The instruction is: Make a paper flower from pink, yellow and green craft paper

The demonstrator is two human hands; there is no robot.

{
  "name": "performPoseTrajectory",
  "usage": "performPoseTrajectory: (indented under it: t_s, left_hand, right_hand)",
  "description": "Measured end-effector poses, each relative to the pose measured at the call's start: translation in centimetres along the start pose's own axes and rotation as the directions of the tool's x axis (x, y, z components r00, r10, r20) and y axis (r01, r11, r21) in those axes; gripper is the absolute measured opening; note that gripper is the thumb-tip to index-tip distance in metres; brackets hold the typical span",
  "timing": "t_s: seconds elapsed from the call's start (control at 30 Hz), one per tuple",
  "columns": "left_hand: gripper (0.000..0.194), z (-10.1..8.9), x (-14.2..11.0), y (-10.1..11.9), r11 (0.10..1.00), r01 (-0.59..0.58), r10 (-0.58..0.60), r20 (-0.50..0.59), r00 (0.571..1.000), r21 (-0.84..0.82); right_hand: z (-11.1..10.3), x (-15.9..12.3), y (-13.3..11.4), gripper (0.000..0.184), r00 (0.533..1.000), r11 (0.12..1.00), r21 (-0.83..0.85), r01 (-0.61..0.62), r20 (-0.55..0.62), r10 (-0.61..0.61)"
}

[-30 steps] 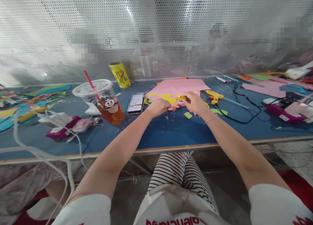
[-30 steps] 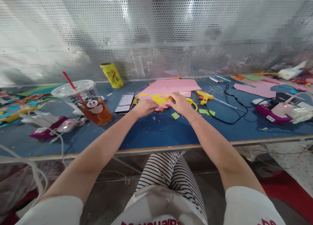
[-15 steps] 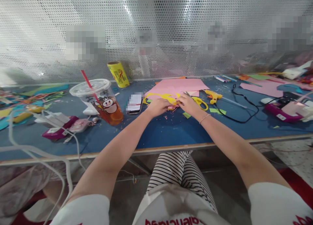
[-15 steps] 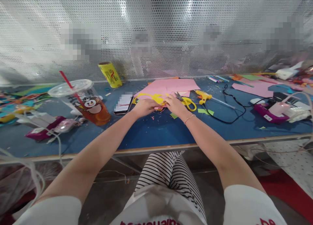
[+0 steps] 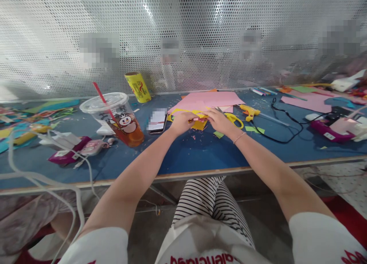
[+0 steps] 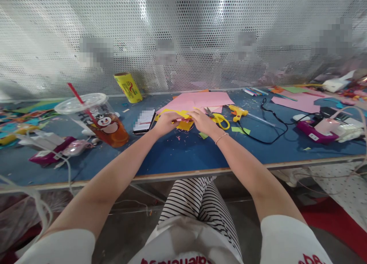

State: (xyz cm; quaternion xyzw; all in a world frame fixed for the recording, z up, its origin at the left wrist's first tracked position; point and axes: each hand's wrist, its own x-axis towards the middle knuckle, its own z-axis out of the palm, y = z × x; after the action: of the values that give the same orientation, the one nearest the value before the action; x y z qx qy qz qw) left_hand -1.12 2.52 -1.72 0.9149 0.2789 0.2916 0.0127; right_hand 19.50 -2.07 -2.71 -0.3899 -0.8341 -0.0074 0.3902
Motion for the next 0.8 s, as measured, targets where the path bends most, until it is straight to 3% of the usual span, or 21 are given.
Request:
performPoseTrajectory:
  t_s: [0.13,0.33,0.5,0.8]
  left_hand:
    - [0.027,-0.6,0.2,0.5,0.995,0.053,-0.063,-0.124,0.990,-0.085]
    - [0.024,-2.7,0.5,3.1,0.954,0.112,-0.180,-0.236,0.955,-0.276]
    - [0.014,-3.2,0.5,4.4,0.868,0.200,-0.313,-0.188,0.931,-0.455]
    - [0.010,-2.2,0.5,4.4,0.705,0.226,-0.381,-0.090,0.920,-0.673]
  right_hand:
    - [-0.9,0.7,-0.9,0.034,0.993,0.993,0.066,-0.094,-0.071,0.098]
    - [-2.2,1.1,-2.2,0.034,0.950,0.906,0.400,-0.140,-0.204,0.237]
    - [-3.4,1.2,-3.1,0.028,0.924,0.859,0.488,-0.153,-0.238,0.300]
    - [-3.5,1.4,-2.9,0.025,0.898,0.754,0.605,-0.255,-0.140,0.417]
